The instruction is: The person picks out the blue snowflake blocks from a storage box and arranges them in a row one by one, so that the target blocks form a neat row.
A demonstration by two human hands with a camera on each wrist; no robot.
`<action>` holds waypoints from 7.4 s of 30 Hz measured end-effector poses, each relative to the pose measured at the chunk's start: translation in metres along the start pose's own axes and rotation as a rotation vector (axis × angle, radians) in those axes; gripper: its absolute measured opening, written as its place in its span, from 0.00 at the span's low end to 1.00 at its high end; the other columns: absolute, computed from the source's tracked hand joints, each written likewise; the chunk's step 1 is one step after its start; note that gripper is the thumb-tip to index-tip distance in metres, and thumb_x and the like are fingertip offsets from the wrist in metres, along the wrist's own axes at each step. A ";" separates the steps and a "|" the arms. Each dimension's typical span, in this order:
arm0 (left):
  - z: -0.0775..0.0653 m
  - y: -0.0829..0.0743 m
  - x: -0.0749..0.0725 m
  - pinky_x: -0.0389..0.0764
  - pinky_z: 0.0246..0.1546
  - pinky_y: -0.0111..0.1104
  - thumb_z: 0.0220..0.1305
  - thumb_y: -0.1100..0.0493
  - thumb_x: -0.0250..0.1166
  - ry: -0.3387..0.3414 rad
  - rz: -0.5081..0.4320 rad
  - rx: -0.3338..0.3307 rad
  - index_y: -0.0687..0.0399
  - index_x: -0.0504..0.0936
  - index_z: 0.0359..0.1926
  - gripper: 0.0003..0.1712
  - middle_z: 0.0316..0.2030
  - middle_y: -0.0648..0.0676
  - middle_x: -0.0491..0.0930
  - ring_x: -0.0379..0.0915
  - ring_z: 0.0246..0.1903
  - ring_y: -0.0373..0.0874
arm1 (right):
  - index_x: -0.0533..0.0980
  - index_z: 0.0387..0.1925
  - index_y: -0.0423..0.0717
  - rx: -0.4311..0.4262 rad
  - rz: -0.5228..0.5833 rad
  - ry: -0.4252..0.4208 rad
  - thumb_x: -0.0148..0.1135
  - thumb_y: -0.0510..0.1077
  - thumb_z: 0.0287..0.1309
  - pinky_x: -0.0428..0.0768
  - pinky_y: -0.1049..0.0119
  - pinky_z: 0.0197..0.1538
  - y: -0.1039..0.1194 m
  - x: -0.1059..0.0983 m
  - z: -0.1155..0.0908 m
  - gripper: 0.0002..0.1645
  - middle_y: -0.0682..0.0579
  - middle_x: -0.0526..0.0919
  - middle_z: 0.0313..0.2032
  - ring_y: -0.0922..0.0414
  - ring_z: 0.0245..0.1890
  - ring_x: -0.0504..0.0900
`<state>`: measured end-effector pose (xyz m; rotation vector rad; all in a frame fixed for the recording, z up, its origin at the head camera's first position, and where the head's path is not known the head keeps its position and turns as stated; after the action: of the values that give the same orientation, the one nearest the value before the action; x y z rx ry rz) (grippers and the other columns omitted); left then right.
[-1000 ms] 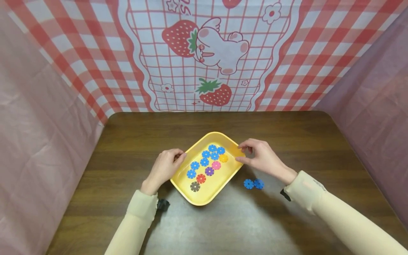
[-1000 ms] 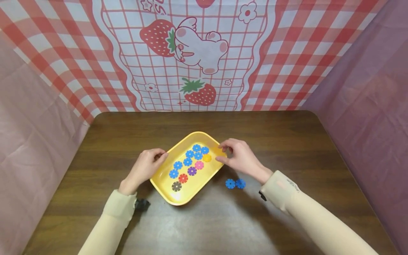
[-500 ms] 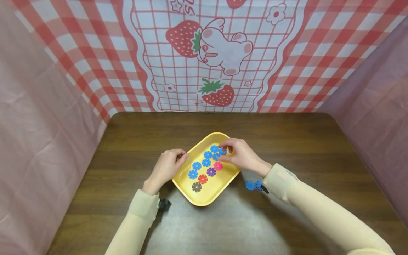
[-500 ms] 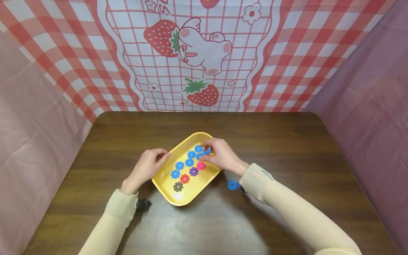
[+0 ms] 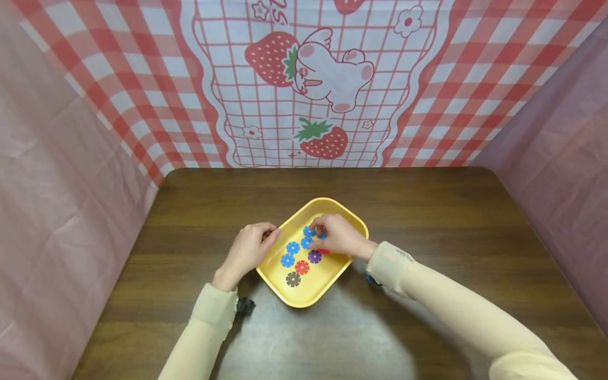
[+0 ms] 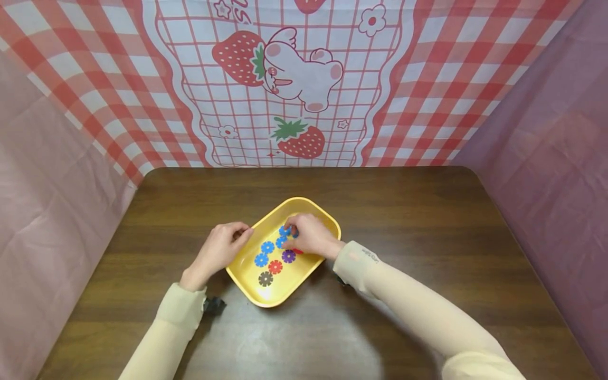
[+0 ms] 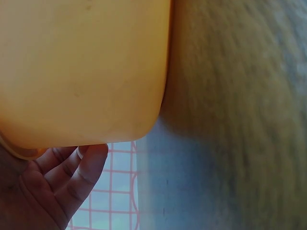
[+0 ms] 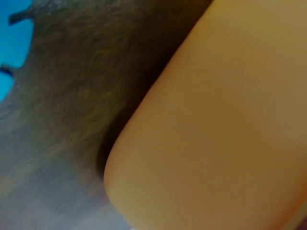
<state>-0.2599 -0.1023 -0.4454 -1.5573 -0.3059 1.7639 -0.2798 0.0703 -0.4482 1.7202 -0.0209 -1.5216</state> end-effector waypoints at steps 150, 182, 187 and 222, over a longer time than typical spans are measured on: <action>-0.002 0.001 0.004 0.78 0.31 0.36 0.71 0.55 0.63 0.010 0.007 -0.023 0.60 0.87 0.40 0.12 0.32 0.53 0.84 0.75 0.27 0.41 | 0.80 0.29 0.48 0.195 -0.171 -0.222 0.80 0.43 0.40 0.74 0.64 0.31 -0.095 -0.066 -0.192 0.15 0.60 0.77 0.25 0.62 0.26 0.75; -0.002 0.001 0.004 0.79 0.33 0.37 0.72 0.55 0.62 0.025 0.003 -0.044 0.60 0.87 0.41 0.13 0.34 0.54 0.85 0.76 0.28 0.42 | 0.83 0.32 0.43 0.239 -0.180 -0.190 0.82 0.50 0.40 0.74 0.63 0.32 -0.095 -0.078 -0.186 0.20 0.58 0.79 0.26 0.60 0.27 0.75; -0.002 0.001 0.004 0.79 0.33 0.37 0.72 0.55 0.62 0.026 0.001 -0.046 0.61 0.87 0.41 0.13 0.34 0.54 0.85 0.76 0.28 0.42 | 0.82 0.34 0.41 0.210 -0.184 -0.195 0.81 0.49 0.42 0.70 0.66 0.28 -0.088 -0.089 -0.173 0.21 0.55 0.79 0.27 0.62 0.22 0.69; -0.001 0.000 0.002 0.78 0.32 0.36 0.71 0.56 0.64 0.015 0.005 -0.038 0.59 0.87 0.40 0.11 0.33 0.53 0.85 0.75 0.27 0.41 | 0.81 0.46 0.34 0.053 -0.019 -0.054 0.79 0.44 0.47 0.75 0.61 0.38 -0.011 -0.059 -0.007 0.26 0.45 0.81 0.31 0.55 0.28 0.73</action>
<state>-0.2588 -0.1008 -0.4472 -1.5993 -0.3300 1.7586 -0.2949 0.1114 -0.4061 1.7242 -0.0734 -1.5942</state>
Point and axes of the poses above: each hand's wrist, its own z-axis towards the middle knuckle, its own x-axis out of the palm, y = z × x, the point moved 9 cm from there along z, towards the middle knuckle
